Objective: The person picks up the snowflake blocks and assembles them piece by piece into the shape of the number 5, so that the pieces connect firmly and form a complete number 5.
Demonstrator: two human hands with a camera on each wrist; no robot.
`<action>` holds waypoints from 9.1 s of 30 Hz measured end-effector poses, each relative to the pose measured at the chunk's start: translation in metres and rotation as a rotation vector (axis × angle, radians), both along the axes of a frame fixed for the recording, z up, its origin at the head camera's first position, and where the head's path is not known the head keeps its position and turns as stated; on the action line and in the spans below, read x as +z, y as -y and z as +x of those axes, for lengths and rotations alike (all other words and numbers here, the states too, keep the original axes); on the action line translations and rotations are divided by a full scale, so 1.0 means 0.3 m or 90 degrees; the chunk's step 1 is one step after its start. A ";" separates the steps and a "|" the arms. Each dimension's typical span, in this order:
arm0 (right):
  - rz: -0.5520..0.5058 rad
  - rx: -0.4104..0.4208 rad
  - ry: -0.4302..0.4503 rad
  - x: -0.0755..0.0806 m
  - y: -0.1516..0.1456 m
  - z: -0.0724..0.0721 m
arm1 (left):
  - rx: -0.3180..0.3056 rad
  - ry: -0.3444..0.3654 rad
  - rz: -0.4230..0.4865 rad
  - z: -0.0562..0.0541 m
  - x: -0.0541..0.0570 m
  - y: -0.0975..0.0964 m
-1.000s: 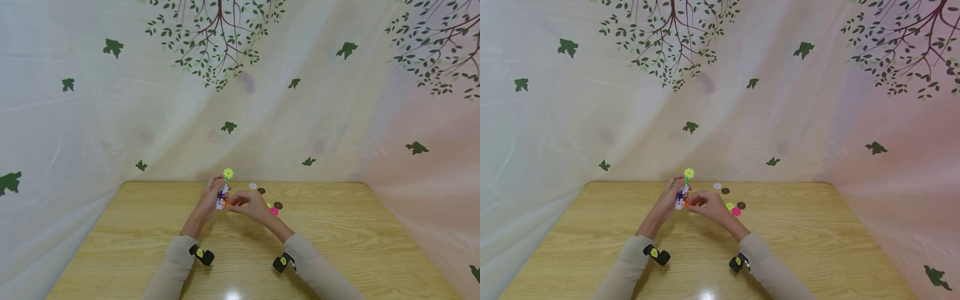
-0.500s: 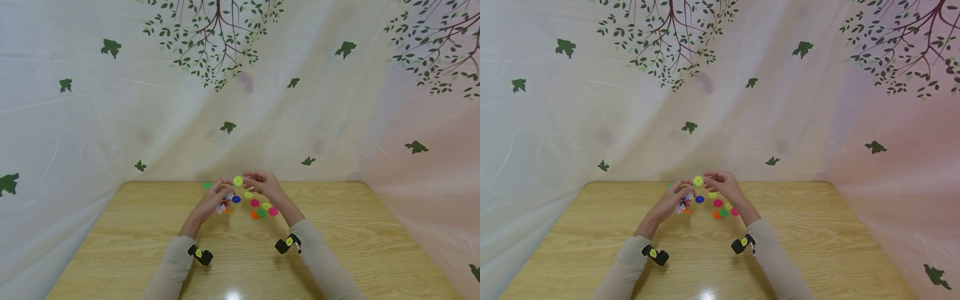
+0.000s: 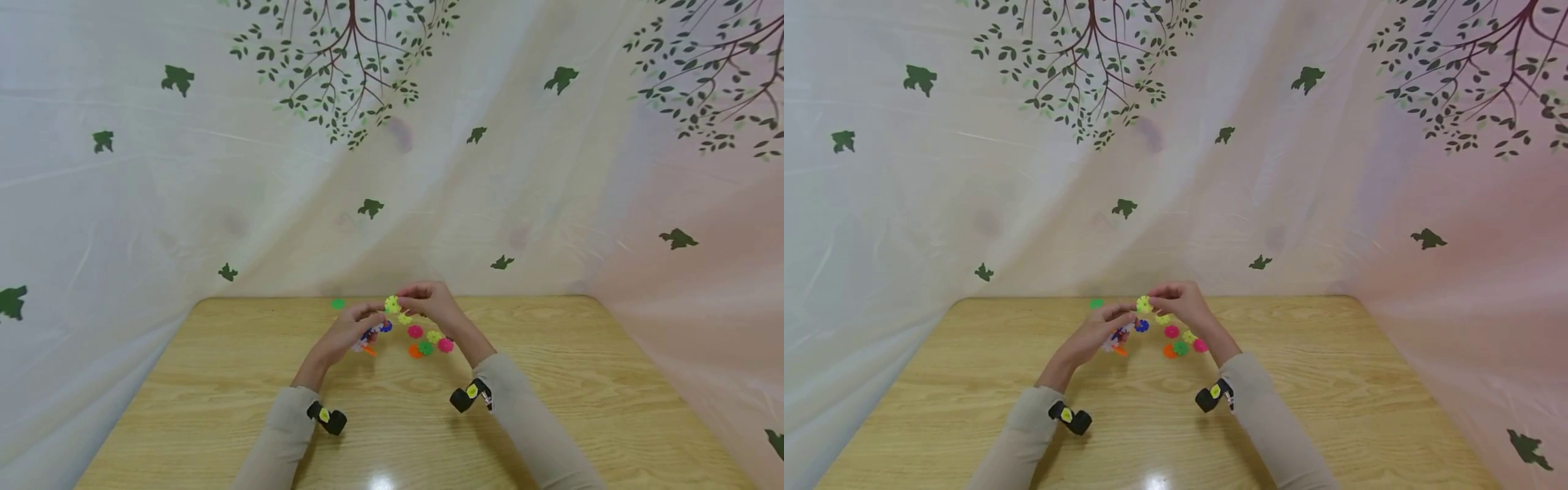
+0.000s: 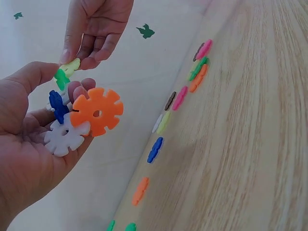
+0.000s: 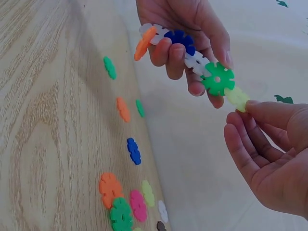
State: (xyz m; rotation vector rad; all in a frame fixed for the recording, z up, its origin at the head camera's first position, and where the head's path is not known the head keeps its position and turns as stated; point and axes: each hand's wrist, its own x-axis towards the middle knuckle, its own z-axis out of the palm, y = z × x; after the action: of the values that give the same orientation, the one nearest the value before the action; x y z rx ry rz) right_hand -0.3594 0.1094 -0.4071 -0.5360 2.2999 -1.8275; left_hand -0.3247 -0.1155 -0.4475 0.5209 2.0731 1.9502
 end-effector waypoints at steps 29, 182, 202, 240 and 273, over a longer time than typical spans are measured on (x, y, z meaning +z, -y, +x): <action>0.021 -0.029 0.007 0.034 -0.003 0.017 | 0.019 -0.025 0.018 0.015 0.015 -0.023; -0.238 0.105 0.012 -0.137 0.174 0.131 | 0.249 -0.005 0.251 0.003 0.051 -0.003; 0.087 0.199 -0.033 -0.049 0.085 0.081 | 0.156 0.038 0.218 -0.002 0.053 0.046; 0.409 0.257 -0.179 -0.169 -0.127 0.009 | 0.095 0.046 0.145 0.011 0.045 0.082; 0.064 0.091 -0.102 -0.147 0.019 0.067 | 0.227 0.066 0.212 0.003 0.042 0.069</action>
State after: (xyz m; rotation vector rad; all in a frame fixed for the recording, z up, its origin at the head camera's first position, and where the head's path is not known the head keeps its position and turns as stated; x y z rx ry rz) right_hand -0.3392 0.1038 -0.4513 -0.8340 2.3691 -1.6492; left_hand -0.3238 -0.1363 -0.4348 0.1058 1.8869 2.4883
